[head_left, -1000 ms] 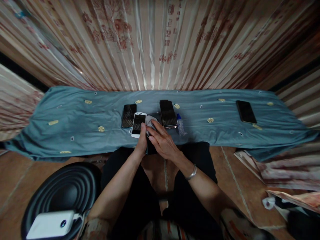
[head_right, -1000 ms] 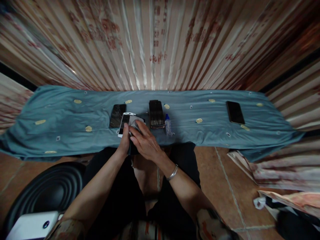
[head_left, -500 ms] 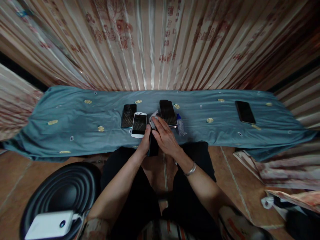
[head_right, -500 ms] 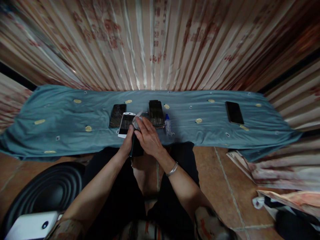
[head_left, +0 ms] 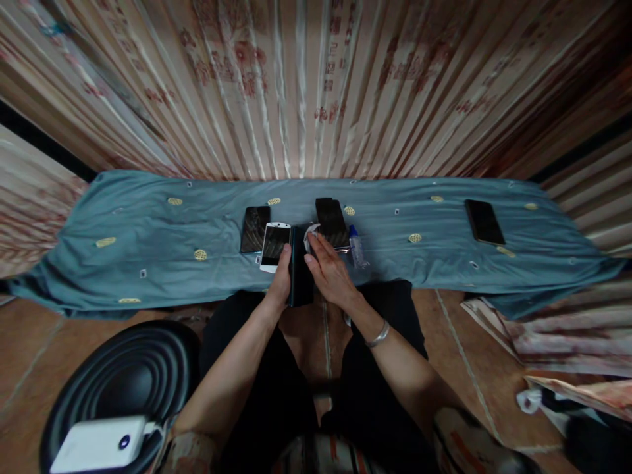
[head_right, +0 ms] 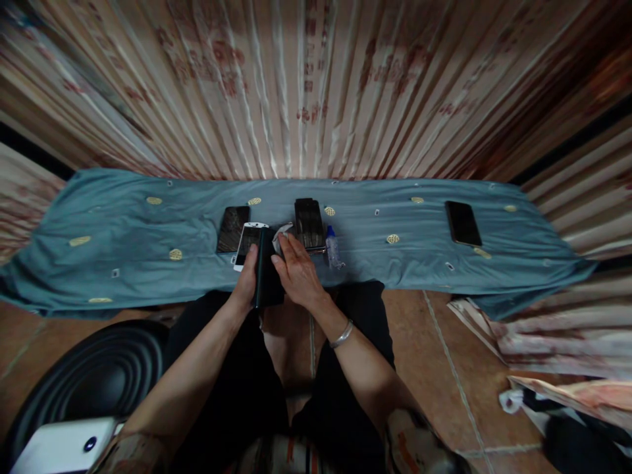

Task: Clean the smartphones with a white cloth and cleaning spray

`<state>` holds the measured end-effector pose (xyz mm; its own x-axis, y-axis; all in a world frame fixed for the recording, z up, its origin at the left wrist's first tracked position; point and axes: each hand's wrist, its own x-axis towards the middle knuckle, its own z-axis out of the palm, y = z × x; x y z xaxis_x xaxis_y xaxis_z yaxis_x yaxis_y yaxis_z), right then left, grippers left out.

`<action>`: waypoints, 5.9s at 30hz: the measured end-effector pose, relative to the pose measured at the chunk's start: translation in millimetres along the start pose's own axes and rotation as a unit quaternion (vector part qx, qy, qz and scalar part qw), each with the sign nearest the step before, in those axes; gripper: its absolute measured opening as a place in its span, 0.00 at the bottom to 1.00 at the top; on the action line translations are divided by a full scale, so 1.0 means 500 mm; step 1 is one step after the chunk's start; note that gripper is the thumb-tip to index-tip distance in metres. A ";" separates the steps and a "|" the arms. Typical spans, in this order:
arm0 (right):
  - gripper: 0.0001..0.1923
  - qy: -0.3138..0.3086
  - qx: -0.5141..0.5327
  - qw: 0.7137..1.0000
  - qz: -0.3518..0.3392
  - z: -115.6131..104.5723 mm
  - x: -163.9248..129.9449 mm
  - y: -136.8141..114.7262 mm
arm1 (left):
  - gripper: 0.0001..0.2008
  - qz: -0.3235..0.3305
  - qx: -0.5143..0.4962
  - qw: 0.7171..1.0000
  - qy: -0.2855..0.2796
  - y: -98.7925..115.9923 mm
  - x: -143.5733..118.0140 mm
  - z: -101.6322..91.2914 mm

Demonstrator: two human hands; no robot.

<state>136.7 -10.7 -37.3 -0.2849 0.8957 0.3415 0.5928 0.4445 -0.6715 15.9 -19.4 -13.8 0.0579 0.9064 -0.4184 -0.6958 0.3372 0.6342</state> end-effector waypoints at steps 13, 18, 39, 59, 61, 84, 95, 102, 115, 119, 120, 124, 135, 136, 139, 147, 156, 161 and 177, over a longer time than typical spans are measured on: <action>0.27 -0.033 -0.006 0.998 -0.049 0.005 -0.022 -0.029 | 0.23 0.000 0.000 0.998 0.062 0.027 0.010 -0.016; 0.28 -0.021 -0.008 0.999 -0.027 0.003 -0.015 -0.021 | 0.23 -0.010 0.012 0.998 0.065 0.028 0.006 -0.011; 0.23 -0.013 0.008 0.997 -0.070 -0.001 -0.027 -0.039 | 0.27 0.030 -0.023 0.996 0.078 0.061 0.002 -0.007; 0.24 -0.015 -0.008 0.994 -0.104 0.003 -0.024 -0.065 | 0.17 0.065 0.029 0.996 0.053 0.019 0.022 -0.027; 0.25 -0.015 -0.010 0.994 -0.109 0.000 -0.025 -0.068 | 0.17 0.056 0.030 0.997 0.044 0.019 0.020 -0.025; 0.19 -0.054 0.027 0.975 -0.212 -0.005 -0.052 -0.088 | 0.28 0.022 -0.031 0.994 0.101 0.060 0.022 -0.021; 0.17 -0.029 0.033 0.969 -0.242 -0.017 -0.057 -0.060 | 0.33 0.024 -0.040 0.996 0.070 0.076 0.025 -0.031; 0.16 -0.008 0.035 0.978 -0.203 -0.028 -0.060 -0.037 | 0.33 0.023 -0.057 0.997 0.043 0.079 0.029 -0.040; 0.19 -0.019 0.055 0.995 -0.083 -0.021 -0.054 -0.011 | 0.30 0.013 -0.008 0.999 0.028 0.054 0.023 -0.023; 0.21 -0.014 0.044 0.996 -0.071 -0.018 -0.046 -0.010 | 0.28 0.006 -0.011 0.999 0.037 0.043 0.023 -0.020; 0.21 -0.012 0.038 0.997 -0.072 -0.018 -0.043 -0.011 | 0.27 0.005 -0.013 0.999 0.038 0.041 0.023 -0.019; 0.22 -0.009 0.010 0.997 -0.078 -0.017 -0.035 -0.012 | 0.21 0.009 -0.021 0.998 0.051 0.032 0.022 -0.017; 0.23 -0.041 0.016 0.990 -0.137 -0.011 -0.041 -0.027 | 0.26 -0.017 0.011 0.999 0.049 0.046 0.013 -0.008; 0.23 -0.043 0.017 0.989 -0.137 -0.011 -0.042 -0.027 | 0.26 -0.016 0.011 0.999 0.048 0.046 0.013 -0.008; 0.23 -0.042 0.022 0.992 -0.116 -0.009 -0.041 -0.024 | 0.23 -0.004 -0.005 0.998 0.060 0.041 0.015 -0.006; 0.26 -0.024 0.016 0.996 -0.082 -0.011 -0.031 -0.008 | 0.17 0.016 0.001 0.999 0.030 0.013 0.019 -0.002; 0.23 -0.050 0.032 0.990 -0.131 -0.002 -0.044 -0.031 | 0.24 -0.016 0.007 0.999 0.047 0.039 0.021 -0.013; 0.24 -0.041 0.036 0.990 -0.133 0.001 -0.045 -0.037 | 0.25 -0.004 0.013 0.998 0.064 0.042 0.018 -0.008; 0.25 -0.029 0.041 0.992 -0.120 0.001 -0.026 -0.042 | 0.18 0.044 0.013 0.997 0.054 0.024 0.024 -0.012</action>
<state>127.4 -31.9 -28.2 -0.4547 0.7626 0.4601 0.4407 0.6416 -0.6278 4.0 -6.2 -15.3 -0.0816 0.9008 -0.4264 -0.6765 0.2641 0.6874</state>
